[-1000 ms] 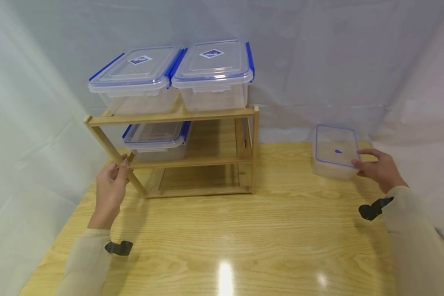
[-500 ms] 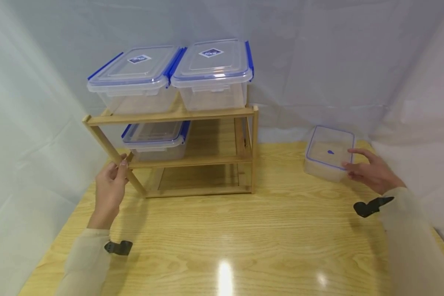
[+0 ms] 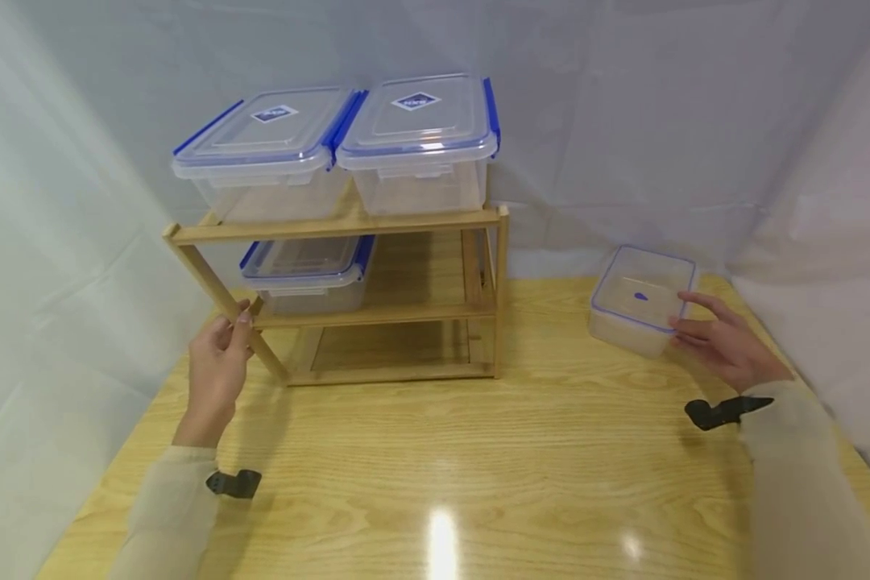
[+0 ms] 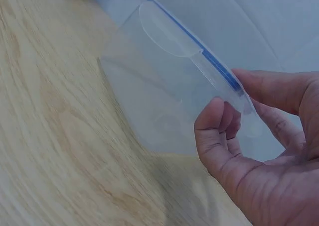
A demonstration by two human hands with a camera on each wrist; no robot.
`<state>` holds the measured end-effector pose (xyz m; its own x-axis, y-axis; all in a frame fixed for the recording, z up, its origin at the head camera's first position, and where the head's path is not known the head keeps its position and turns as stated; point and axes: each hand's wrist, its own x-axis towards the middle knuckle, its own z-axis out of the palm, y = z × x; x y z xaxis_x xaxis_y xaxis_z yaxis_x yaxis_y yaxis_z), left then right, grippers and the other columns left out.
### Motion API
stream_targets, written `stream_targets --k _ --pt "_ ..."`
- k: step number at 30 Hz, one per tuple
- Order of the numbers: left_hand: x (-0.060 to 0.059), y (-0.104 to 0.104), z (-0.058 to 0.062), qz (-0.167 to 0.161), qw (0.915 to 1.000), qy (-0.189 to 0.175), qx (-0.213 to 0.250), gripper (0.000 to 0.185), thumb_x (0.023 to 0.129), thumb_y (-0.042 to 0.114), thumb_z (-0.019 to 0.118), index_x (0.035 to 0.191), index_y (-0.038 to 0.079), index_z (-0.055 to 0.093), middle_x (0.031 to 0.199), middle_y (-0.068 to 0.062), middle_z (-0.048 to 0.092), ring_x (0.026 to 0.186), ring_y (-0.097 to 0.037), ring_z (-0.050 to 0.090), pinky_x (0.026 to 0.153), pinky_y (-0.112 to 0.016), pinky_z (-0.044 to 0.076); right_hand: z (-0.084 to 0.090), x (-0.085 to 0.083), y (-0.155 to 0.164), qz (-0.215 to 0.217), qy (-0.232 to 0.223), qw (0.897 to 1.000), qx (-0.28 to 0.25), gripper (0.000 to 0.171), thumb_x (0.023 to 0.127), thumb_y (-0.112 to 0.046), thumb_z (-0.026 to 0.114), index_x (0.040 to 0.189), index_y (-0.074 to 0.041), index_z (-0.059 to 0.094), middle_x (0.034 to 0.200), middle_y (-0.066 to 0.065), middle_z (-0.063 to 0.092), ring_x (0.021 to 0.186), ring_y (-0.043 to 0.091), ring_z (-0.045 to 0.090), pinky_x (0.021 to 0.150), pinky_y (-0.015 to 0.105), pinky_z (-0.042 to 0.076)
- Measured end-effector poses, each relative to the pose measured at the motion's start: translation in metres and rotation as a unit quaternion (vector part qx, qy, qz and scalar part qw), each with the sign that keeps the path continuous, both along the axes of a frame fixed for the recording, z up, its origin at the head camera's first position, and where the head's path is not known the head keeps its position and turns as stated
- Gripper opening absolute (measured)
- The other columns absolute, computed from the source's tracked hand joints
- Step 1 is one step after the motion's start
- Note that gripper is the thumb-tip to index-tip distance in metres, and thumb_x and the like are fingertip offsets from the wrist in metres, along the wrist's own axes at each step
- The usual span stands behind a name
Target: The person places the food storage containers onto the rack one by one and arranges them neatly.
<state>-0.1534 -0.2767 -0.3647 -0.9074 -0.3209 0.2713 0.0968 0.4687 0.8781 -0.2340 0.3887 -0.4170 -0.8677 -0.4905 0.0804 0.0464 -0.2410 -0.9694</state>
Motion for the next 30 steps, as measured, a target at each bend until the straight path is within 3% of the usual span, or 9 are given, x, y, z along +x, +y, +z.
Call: stream_targets --k 1,3,6,8,11,16,23,27,30 --pt "0.0 0.0 0.0 0.001 1.0 -0.001 -0.002 0.046 0.11 0.037 0.044 0.137 0.005 0.061 0.148 -0.006 0.053 0.101 -0.025 0.063 0.069 -0.025 0.044 0.0 0.001 -0.002 0.008 -0.003 1.0 -0.022 0.049 0.102 0.019 0.04 0.137 -0.008 0.062 0.122 -0.001 0.063 0.117 0.014 0.062 0.094 0.02 0.051" --pt "-0.001 0.0 0.0 -0.001 1.0 0.001 0.003 0.046 0.11 0.037 0.045 0.139 0.006 0.06 0.146 -0.009 0.054 0.105 -0.028 0.064 0.078 -0.029 0.052 0.001 0.004 -0.006 -0.025 -0.146 0.976 -0.162 0.052 0.107 0.012 0.03 0.139 -0.018 0.059 0.112 0.014 0.064 0.1 0.027 0.068 0.091 0.031 0.056" --pt "-0.001 -0.001 -0.001 -0.007 0.9999 0.002 0.01 0.046 0.11 0.036 0.045 0.145 0.008 0.056 0.146 -0.012 0.054 0.129 -0.028 0.055 0.102 -0.044 0.049 0.002 0.008 -0.012 -0.047 -0.152 0.974 -0.162 0.051 0.106 0.011 0.034 0.137 -0.02 0.058 0.109 0.013 0.063 0.098 0.027 0.068 0.089 0.032 0.057" --pt "-0.001 -0.001 -0.001 -0.01 0.9999 0.004 0.013 0.046 0.11 0.035 0.045 0.146 0.008 0.054 0.146 -0.013 0.054 0.131 -0.03 0.053 0.106 -0.05 0.045 0.002 0.011 -0.015 -0.053 -0.154 0.973 -0.165 0.05 0.106 0.011 0.034 0.138 -0.02 0.058 0.107 0.014 0.062 0.097 0.028 0.068 0.088 0.033 0.057" --pt "-0.001 0.0 -0.001 -0.007 0.9999 0.003 0.006 0.047 0.11 0.037 0.045 0.146 0.009 0.055 0.144 -0.013 0.056 0.13 -0.03 0.054 0.101 -0.046 0.048 0.003 0.016 -0.019 -0.058 -0.156 0.973 -0.161 0.049 0.107 0.009 0.035 0.139 -0.021 0.056 0.106 0.014 0.061 0.097 0.027 0.068 0.088 0.033 0.057" --pt "0.0 0.001 0.0 -0.005 1.0 0.004 -0.002 0.047 0.109 0.038 0.045 0.146 0.009 0.055 0.142 -0.015 0.057 0.124 -0.03 0.058 0.083 -0.028 0.049 0.008 0.024 -0.027 -0.087 -0.157 0.975 -0.133 0.047 0.107 0.006 0.041 0.14 -0.024 0.054 0.107 0.011 0.055 0.098 0.024 0.065 0.089 0.032 0.056" --pt "-0.001 0.001 -0.001 0.0 1.0 0.002 -0.006 0.048 0.109 0.039 0.045 0.144 0.009 0.056 0.142 -0.015 0.057 0.105 -0.03 0.06 0.069 -0.022 0.043 0.017 0.04 -0.04 -0.084 -0.159 0.969 -0.172 0.053 0.105 0.01 0.04 0.144 -0.023 0.054 0.116 0.012 0.054 0.1 0.023 0.063 0.091 0.035 0.056" --pt "0.0 0.001 0.0 0.001 1.0 -0.001 -0.008 0.047 0.11 0.037 0.044 0.146 0.011 0.055 0.141 -0.016 0.058 0.089 -0.024 0.058 0.065 -0.022 0.042 0.02 0.052 -0.045 -0.072 -0.155 0.966 -0.194 0.054 0.105 0.013 0.036 0.143 -0.02 0.055 0.121 0.012 0.055 0.105 0.026 0.065 0.09 0.037 0.056" --pt "0.0 0.0 0.0 0.0 0.9999 -0.001 -0.011 0.046 0.11 0.038 0.043 0.145 0.011 0.056 0.139 -0.017 0.059 0.064 -0.017 0.045 0.056 -0.025 0.038 0.021 0.063 -0.05 -0.065 -0.146 0.967 -0.2 0.056 0.105 0.014 0.035 0.145 -0.019 0.054 0.124 0.012 0.055 0.107 0.027 0.065 0.089 0.038 0.057"
